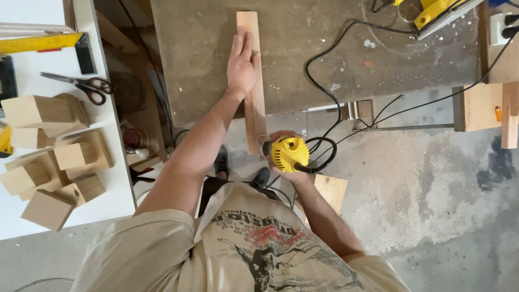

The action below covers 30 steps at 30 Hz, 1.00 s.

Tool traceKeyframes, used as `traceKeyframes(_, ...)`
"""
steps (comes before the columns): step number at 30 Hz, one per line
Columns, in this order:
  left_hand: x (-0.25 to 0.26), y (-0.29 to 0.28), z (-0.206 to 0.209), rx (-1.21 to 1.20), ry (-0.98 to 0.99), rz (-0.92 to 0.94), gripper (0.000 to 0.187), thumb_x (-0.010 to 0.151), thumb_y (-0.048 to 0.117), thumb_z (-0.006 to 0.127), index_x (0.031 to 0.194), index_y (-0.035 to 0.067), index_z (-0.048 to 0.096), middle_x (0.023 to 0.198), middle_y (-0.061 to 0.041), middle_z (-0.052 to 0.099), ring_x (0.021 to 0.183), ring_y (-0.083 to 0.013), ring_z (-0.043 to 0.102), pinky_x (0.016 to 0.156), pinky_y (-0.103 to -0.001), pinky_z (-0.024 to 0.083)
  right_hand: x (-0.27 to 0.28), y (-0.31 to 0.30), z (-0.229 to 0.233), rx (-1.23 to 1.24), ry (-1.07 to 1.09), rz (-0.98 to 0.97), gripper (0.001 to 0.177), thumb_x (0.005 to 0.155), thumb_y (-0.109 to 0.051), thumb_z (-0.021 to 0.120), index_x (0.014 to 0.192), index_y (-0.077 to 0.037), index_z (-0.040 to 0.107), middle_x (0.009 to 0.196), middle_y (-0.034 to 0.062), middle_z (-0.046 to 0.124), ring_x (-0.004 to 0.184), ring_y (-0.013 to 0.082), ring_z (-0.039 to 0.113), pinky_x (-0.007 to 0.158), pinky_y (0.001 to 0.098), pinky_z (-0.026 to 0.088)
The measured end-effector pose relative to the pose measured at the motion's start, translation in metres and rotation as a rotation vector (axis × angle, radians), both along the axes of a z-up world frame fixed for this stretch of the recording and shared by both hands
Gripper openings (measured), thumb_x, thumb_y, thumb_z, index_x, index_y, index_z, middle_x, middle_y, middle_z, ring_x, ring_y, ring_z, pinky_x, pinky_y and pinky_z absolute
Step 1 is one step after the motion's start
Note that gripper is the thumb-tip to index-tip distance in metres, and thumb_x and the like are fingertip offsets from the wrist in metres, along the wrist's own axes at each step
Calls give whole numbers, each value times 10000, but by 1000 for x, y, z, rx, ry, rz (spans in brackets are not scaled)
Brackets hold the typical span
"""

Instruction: The person uses a yellow electric sander to smooth the edges of several wooden planks on a workbench. They repeatedly pick up planks, sand them, and place them back on the bench.

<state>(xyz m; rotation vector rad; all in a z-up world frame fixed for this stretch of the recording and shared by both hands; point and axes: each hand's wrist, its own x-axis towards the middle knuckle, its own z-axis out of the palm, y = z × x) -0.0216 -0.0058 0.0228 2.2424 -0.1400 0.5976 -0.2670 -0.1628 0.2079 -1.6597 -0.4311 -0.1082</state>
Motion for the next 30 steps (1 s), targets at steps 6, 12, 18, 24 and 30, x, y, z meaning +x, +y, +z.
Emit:
traceKeyframes(6,1,-1,-3,38,152,37,561,1060,266,588,1587,164,426,1684,-60,287,1557,-311,335,1272,-395,382,24,5,-4,-119,-11,-52,449,757,-220,767,1144,-141,555,1122,22,649,1081,158,640,1098,305,388)
traceKeyframes(12,-6,2,11,5,-27,-28,534,1104,211,584,1586,58,413,1685,-133,268,1563,-379,353,1322,-446,341,68,-11,-76,-224,92,-12,572,863,-261,776,1375,-162,542,1346,20,620,1306,220,570,1250,367,313)
traceKeyframes(18,-10,6,32,-6,111,-43,500,1099,173,520,1580,66,440,1691,-86,251,1570,-325,328,1320,-396,302,101,2,-90,-213,86,-256,529,787,-183,860,1276,-107,674,1238,18,726,1233,165,649,1203,317,386)
traceKeyframes(24,2,3,1,36,70,-31,504,1118,196,473,1611,115,404,1707,-67,212,1571,-345,354,1317,-403,340,68,-7,-75,-48,304,-95,589,835,-193,843,1354,-102,579,1314,32,677,1284,164,607,1227,306,349)
traceKeyframes(30,7,2,-13,43,121,9,560,1069,149,553,1610,201,421,1709,45,200,1561,-316,365,1279,-385,398,9,-7,-36,102,180,202,612,791,-170,804,1295,-152,458,1277,46,562,1230,167,554,1160,306,348)
